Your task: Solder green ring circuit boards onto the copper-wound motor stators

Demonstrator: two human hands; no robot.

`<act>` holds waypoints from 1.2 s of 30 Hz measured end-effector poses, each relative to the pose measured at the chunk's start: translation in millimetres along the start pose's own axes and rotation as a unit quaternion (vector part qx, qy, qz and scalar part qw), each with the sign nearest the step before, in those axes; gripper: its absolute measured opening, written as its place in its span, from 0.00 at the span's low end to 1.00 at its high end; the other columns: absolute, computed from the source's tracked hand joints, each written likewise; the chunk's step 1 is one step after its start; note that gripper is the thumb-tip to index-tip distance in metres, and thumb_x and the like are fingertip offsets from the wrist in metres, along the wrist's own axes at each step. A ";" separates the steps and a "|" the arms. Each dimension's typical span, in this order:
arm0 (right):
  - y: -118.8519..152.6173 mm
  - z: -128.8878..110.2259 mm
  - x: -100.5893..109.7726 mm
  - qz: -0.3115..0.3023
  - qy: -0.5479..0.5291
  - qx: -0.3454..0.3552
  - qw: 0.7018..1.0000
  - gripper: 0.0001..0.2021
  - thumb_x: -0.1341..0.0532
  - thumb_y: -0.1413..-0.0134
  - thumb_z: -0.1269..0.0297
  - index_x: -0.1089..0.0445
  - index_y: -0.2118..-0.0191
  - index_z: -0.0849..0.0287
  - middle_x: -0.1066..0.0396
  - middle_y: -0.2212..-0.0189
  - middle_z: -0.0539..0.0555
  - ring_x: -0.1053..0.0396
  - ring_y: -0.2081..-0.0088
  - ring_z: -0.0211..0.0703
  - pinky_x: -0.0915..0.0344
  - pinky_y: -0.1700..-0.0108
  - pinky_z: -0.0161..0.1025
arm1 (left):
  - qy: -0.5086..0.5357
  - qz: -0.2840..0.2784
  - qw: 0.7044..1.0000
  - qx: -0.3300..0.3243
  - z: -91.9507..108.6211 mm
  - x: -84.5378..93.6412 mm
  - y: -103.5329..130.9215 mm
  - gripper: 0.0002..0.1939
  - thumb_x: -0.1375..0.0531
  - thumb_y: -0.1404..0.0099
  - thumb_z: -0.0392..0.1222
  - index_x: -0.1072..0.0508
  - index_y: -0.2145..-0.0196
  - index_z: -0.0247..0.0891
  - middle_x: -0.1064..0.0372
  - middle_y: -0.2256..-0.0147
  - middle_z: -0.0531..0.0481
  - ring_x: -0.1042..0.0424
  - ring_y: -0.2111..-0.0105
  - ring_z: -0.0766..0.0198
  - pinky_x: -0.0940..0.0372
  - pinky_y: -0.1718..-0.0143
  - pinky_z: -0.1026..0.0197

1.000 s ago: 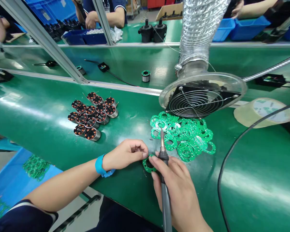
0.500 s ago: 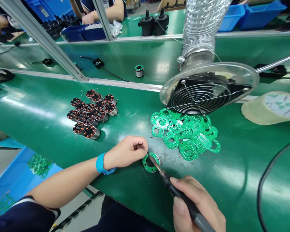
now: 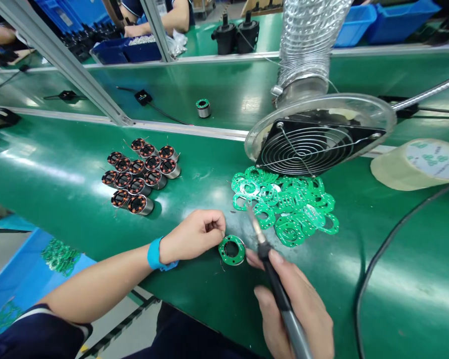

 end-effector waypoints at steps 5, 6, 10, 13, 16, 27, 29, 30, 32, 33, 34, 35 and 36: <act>-14.6 -6.3 -27.6 -0.117 0.094 0.078 0.986 0.19 0.44 0.36 0.65 0.38 0.40 0.53 0.24 0.50 0.57 0.25 0.50 0.49 0.27 0.52 0.45 | -0.014 0.005 1.000 -0.011 -0.6 -1.4 -1.6 0.10 0.44 0.46 0.27 0.40 0.79 0.38 0.47 0.82 0.61 0.48 0.79 0.71 0.52 0.77 0.65; -15.9 -5.8 -30.9 -0.133 0.097 0.079 0.983 0.20 0.44 0.36 0.65 0.39 0.40 0.53 0.25 0.49 0.57 0.26 0.49 0.49 0.27 0.52 0.45 | -0.018 0.005 1.000 -0.014 -0.6 -1.3 -1.8 0.10 0.44 0.46 0.26 0.40 0.79 0.38 0.47 0.82 0.61 0.48 0.79 0.71 0.52 0.77 0.65; -16.0 0.1 -34.2 -0.145 0.085 0.067 0.983 0.19 0.45 0.35 0.65 0.40 0.40 0.53 0.25 0.52 0.57 0.24 0.53 0.46 0.26 0.56 0.41 | -0.038 -0.008 0.999 -0.027 -0.2 0.4 1.0 0.09 0.44 0.43 0.27 0.38 0.76 0.38 0.45 0.80 0.61 0.45 0.78 0.71 0.50 0.76 0.66; -14.6 5.2 -30.4 -0.100 0.118 0.071 0.985 0.17 0.43 0.35 0.60 0.38 0.43 0.55 0.25 0.57 0.58 0.23 0.60 0.47 0.26 0.62 0.41 | -0.079 -0.034 0.995 -0.041 0.7 1.0 5.9 0.06 0.40 0.38 0.36 0.36 0.70 0.38 0.41 0.77 0.60 0.41 0.76 0.70 0.47 0.74 0.66; -13.1 7.9 -26.5 -0.054 0.150 0.071 0.985 0.19 0.42 0.36 0.57 0.38 0.43 0.57 0.25 0.59 0.58 0.24 0.61 0.48 0.27 0.62 0.42 | -0.173 -0.069 0.979 -0.076 1.7 -1.1 10.2 0.06 0.38 0.38 0.36 0.34 0.69 0.37 0.36 0.73 0.57 0.38 0.74 0.68 0.45 0.71 0.65; -16.7 -4.6 -29.2 -0.058 0.144 0.150 0.976 0.18 0.41 0.36 0.63 0.40 0.43 0.60 0.25 0.54 0.63 0.25 0.56 0.50 0.29 0.59 0.45 | -0.180 0.006 0.958 -0.224 7.5 -5.7 13.2 0.04 0.44 0.37 0.31 0.31 0.68 0.37 0.33 0.69 0.53 0.34 0.69 0.67 0.39 0.65 0.66; -17.2 -11.3 -28.9 -0.059 0.129 0.181 0.973 0.19 0.41 0.38 0.69 0.40 0.43 0.60 0.26 0.51 0.63 0.28 0.50 0.51 0.31 0.53 0.47 | -0.168 -0.005 0.966 -0.197 6.3 -8.1 11.4 0.05 0.42 0.37 0.30 0.31 0.68 0.37 0.33 0.70 0.53 0.34 0.69 0.67 0.39 0.65 0.66; -17.1 -14.3 -29.0 -0.064 0.121 0.194 0.971 0.19 0.41 0.39 0.72 0.40 0.43 0.59 0.25 0.51 0.62 0.29 0.48 0.51 0.32 0.51 0.48 | -0.165 -0.009 0.969 -0.183 5.7 -8.7 10.5 0.05 0.42 0.38 0.29 0.31 0.69 0.37 0.33 0.70 0.54 0.33 0.69 0.67 0.39 0.65 0.66; -16.1 -18.1 -29.4 -0.078 0.113 0.208 0.969 0.20 0.41 0.40 0.75 0.40 0.43 0.58 0.24 0.53 0.59 0.30 0.47 0.49 0.35 0.49 0.47 | -0.146 -0.015 0.976 -0.158 4.4 -8.2 9.2 0.07 0.41 0.40 0.28 0.31 0.68 0.38 0.33 0.70 0.54 0.34 0.68 0.67 0.39 0.65 0.66; -15.5 -18.7 -29.7 -0.084 0.114 0.208 0.968 0.20 0.41 0.40 0.76 0.39 0.43 0.58 0.23 0.54 0.59 0.30 0.47 0.48 0.36 0.48 0.47 | -0.127 -0.022 0.981 -0.146 3.7 -7.5 8.6 0.07 0.41 0.41 0.27 0.31 0.68 0.38 0.33 0.70 0.55 0.34 0.69 0.67 0.39 0.65 0.66; -15.0 -18.8 -29.7 -0.088 0.119 0.207 0.967 0.20 0.41 0.40 0.76 0.39 0.44 0.58 0.23 0.54 0.59 0.31 0.47 0.48 0.36 0.48 0.47 | -0.102 -0.032 0.985 -0.134 2.9 -6.6 8.1 0.08 0.40 0.42 0.27 0.32 0.68 0.37 0.34 0.71 0.56 0.35 0.71 0.68 0.39 0.67 0.66; -14.7 -18.5 -29.5 -0.088 0.127 0.204 0.967 0.19 0.42 0.40 0.76 0.38 0.44 0.58 0.23 0.54 0.59 0.31 0.47 0.48 0.37 0.47 0.46 | -0.073 -0.043 0.989 -0.120 2.0 -5.8 7.6 0.08 0.40 0.42 0.27 0.32 0.68 0.37 0.35 0.72 0.57 0.36 0.72 0.69 0.40 0.68 0.67; -14.6 -18.0 -29.0 -0.086 0.136 0.201 0.966 0.19 0.42 0.40 0.76 0.38 0.44 0.58 0.23 0.54 0.59 0.31 0.47 0.48 0.37 0.48 0.46 | -0.044 -0.054 0.992 -0.104 1.3 -4.9 7.1 0.07 0.41 0.42 0.27 0.32 0.68 0.37 0.36 0.74 0.57 0.37 0.73 0.70 0.40 0.69 0.67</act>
Point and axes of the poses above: each hand's wrist, its own y-axis away from the middle knuckle, its own x-axis out of the back of the hand, z = x × y, the point moved 4 cm from there along -y, towards the middle knuckle
